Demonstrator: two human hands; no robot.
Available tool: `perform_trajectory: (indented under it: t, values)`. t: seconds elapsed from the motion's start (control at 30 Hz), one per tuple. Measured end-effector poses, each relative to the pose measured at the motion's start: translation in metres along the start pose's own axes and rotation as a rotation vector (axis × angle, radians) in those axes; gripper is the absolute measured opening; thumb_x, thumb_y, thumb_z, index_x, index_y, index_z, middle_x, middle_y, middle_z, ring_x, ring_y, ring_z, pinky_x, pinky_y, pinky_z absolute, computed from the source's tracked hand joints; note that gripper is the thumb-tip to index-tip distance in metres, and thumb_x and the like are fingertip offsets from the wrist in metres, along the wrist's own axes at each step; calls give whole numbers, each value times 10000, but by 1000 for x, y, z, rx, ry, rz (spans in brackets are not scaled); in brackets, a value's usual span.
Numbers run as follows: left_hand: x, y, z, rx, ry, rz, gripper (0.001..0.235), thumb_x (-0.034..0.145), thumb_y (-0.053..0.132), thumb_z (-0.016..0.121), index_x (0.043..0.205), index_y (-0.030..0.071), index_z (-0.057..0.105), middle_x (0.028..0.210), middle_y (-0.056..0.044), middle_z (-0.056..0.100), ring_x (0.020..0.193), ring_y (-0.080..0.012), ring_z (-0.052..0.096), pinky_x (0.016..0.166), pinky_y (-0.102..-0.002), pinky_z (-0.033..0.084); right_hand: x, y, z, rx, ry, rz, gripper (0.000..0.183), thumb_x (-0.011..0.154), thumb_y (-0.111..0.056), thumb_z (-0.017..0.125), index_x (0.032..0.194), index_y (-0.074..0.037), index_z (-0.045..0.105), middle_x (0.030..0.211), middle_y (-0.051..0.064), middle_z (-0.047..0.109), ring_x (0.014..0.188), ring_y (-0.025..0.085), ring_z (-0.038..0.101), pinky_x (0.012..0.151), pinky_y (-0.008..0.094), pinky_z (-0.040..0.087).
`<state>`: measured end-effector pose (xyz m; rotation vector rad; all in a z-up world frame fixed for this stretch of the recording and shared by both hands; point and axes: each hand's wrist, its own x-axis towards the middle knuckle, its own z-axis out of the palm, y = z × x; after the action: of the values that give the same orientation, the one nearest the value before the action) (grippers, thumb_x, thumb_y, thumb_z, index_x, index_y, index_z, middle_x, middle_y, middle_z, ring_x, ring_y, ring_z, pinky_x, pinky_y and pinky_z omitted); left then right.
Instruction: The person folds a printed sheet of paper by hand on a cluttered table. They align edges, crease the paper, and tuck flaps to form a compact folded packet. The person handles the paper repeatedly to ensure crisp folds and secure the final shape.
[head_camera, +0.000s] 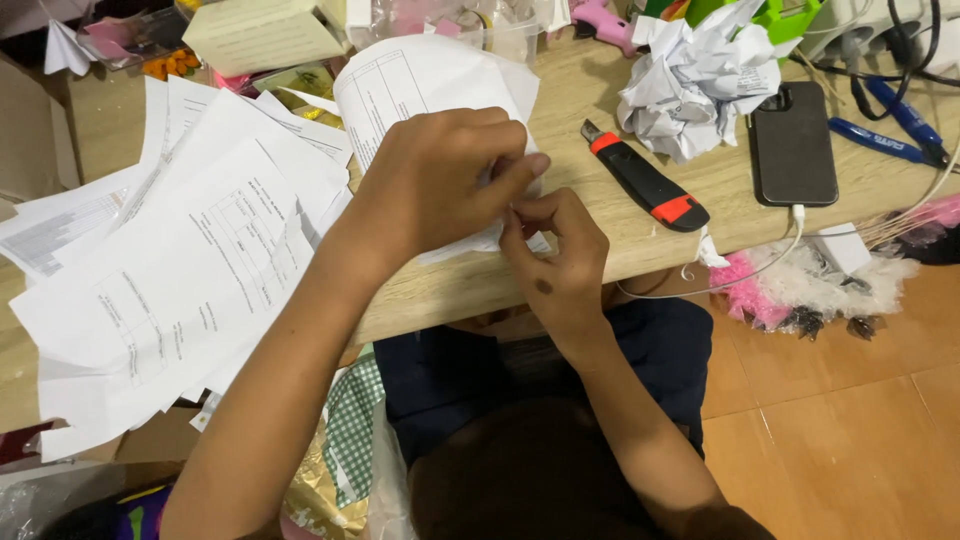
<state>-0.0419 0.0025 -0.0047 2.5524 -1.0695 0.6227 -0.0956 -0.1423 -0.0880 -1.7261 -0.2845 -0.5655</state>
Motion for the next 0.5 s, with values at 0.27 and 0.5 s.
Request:
perform_trajectory:
  t: [0.27,0.5]
  values:
    - [-1,5,-31,-650,-99,-485,392,1035,363,431,841,131,681,681,1,575,597,-73,479,585,-245,368,2,26,-16,-32,33,71,109,817,-25,523,865,-95,455,783,1,454,719,135,440,686,279,383]
    - [-10,-9,5,-128,16,-23,303,947,336,753,1198,170,711,1352,-32,605,1196,-289,488,884,-471,351,28,23,-42,-119,18,-65,184,866,58,503,841,-90,396,790,16,399,739,155,366,706,304,317]
